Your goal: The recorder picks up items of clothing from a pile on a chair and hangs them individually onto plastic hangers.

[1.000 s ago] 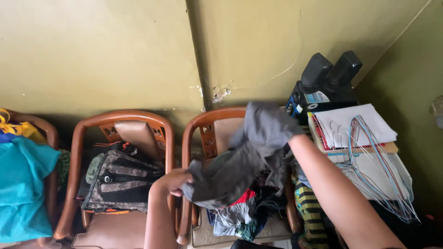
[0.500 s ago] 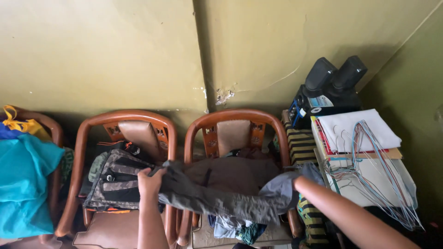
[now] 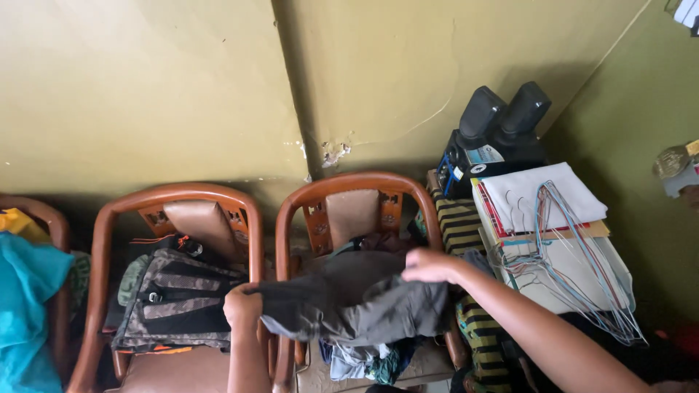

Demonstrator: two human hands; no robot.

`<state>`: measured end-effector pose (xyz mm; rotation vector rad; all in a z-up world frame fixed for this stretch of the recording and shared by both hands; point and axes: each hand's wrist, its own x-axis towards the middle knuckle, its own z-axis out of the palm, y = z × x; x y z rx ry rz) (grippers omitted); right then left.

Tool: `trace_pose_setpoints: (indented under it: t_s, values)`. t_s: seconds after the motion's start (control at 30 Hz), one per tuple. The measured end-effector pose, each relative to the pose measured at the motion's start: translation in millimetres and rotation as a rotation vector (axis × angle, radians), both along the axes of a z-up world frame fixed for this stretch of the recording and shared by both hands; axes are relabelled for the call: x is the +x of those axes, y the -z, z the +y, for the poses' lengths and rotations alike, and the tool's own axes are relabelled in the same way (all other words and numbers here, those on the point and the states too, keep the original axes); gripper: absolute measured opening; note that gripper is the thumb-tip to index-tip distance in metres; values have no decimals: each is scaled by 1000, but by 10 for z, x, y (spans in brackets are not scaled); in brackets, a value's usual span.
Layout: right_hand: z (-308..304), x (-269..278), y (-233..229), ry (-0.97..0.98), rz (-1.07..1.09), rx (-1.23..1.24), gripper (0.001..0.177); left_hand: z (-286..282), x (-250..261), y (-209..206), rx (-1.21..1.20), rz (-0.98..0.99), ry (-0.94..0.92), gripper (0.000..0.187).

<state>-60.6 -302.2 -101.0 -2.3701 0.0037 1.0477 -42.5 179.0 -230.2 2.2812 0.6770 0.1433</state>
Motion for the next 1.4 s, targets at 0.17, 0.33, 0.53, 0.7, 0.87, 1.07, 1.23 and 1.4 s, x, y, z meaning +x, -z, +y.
trace_pose_setpoints:
  t_s: [0.17, 0.33, 0.53, 0.7, 0.87, 1.07, 1.23, 1.4]
  values:
    - [90, 105, -688, 187, -572, 195, 27, -312, -220, -541, 98, 321, 13, 26]
    - [326, -59, -1786, 46, -836, 474, 25, -803, -185, -1001, 193, 519, 451, 118]
    - [429, -129, -2340, 53, -938, 548, 19, -1766, 111, -1215, -639, -207, 830, 86]
    - [94, 16, -2267, 215, -1038, 403, 20, -1707, 458, -1234, -647, -370, 742, 30]
    - [-216, 183, -1633, 292, -1381, 62, 31, -1640, 340, -2111, -398, -465, 612, 28]
    - [449, -153, -1293, 49, -1304, 131, 27, -2101, 227, -2570, -1038, -287, 474, 25]
    - [1041, -332, -1247, 232, -524, 261, 60, -2504, -109, -3301, -1298, -542, 569, 17]
    - [1057, -157, -1338, 386, -795, 445, 63, -2422, -482, -4102, -1076, -758, 766, 23]
